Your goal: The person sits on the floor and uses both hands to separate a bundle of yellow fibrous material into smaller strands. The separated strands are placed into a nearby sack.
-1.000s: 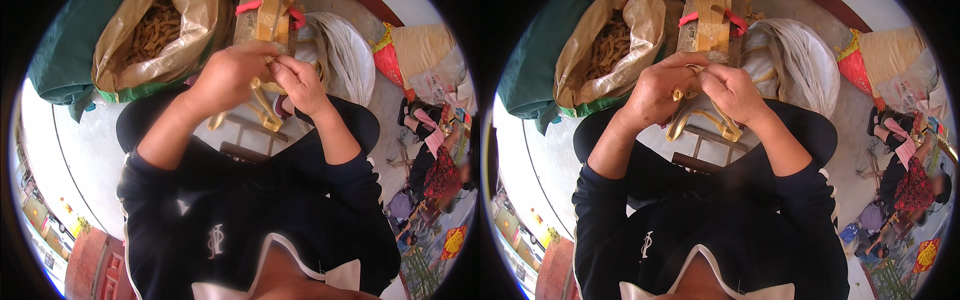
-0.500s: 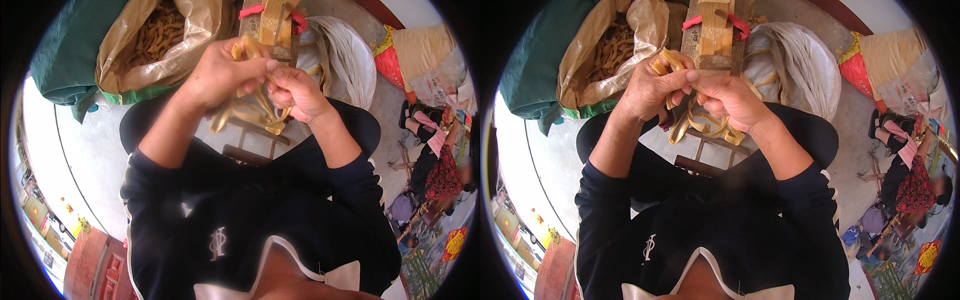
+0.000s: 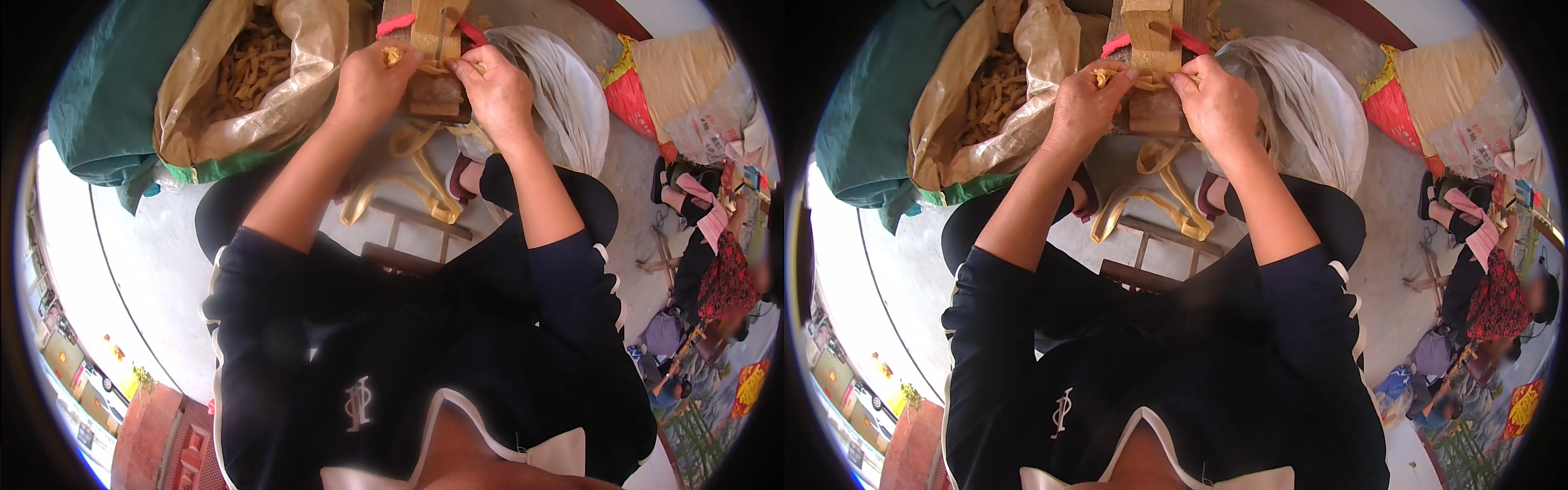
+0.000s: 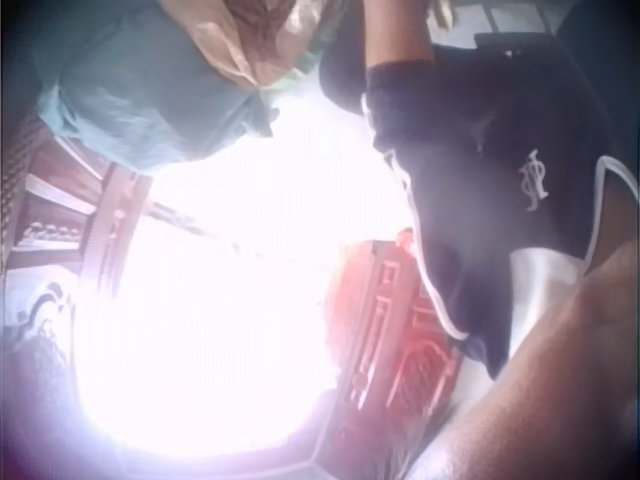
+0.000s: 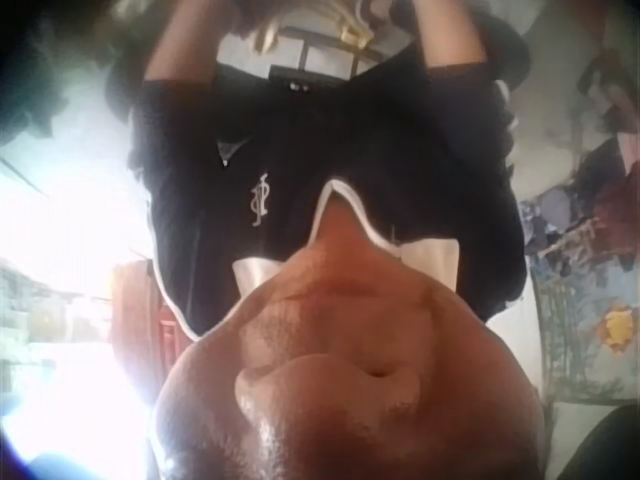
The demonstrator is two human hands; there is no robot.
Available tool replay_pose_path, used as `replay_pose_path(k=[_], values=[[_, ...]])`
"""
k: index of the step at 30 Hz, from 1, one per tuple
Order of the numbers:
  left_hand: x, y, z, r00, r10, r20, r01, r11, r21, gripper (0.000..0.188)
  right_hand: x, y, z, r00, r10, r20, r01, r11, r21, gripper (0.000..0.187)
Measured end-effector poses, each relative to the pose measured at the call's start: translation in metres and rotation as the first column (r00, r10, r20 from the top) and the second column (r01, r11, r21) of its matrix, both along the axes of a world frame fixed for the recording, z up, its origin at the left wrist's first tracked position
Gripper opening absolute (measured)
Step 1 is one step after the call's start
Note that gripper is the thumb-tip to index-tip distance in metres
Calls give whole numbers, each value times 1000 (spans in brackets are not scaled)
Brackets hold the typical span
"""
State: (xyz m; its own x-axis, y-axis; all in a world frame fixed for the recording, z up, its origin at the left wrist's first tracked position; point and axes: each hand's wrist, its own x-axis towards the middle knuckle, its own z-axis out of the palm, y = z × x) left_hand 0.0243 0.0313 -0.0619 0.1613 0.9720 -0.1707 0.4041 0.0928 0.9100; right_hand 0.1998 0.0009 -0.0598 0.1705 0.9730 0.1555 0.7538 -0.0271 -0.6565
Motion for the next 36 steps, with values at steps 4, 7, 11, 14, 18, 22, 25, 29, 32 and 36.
replay_pose_path(k=[4,7,11,14,18,22,25,29,32,36], values=[[-6,-6,-8,993,6,-119,46,900,434,21,2,-7,-6,999,-8,-53,15,989,144,23],[-2,-7,-5,994,8,-113,40,908,416,21,-1,-8,-8,997,6,-79,7,987,162,23],[1,-5,8,999,34,-27,-30,992,122,23,4,-2,-12,951,-7,-308,62,984,169,23],[0,1,-13,996,38,-82,-17,970,242,26,5,1,-12,966,-4,-258,51,983,174,23],[-2,9,-15,987,114,-111,-95,981,167,28,8,1,-13,990,-100,-97,110,988,109,23],[-9,6,-3,1000,23,-6,-21,967,256,24,3,-8,-2,970,53,-239,6,970,243,18],[-1,-25,29,980,-117,163,48,925,378,26,-12,-18,15,966,248,-76,-196,889,414,15],[-6,-45,41,938,-39,345,163,927,-337,28,-22,-29,35,774,614,-153,-503,744,439,13],[-6,-57,38,908,-268,321,399,785,-474,31,-18,-27,46,744,613,-265,-469,763,446,11],[-16,-57,76,510,-437,741,812,529,-247,41,-4,-20,39,855,418,-308,-259,857,445,15]])
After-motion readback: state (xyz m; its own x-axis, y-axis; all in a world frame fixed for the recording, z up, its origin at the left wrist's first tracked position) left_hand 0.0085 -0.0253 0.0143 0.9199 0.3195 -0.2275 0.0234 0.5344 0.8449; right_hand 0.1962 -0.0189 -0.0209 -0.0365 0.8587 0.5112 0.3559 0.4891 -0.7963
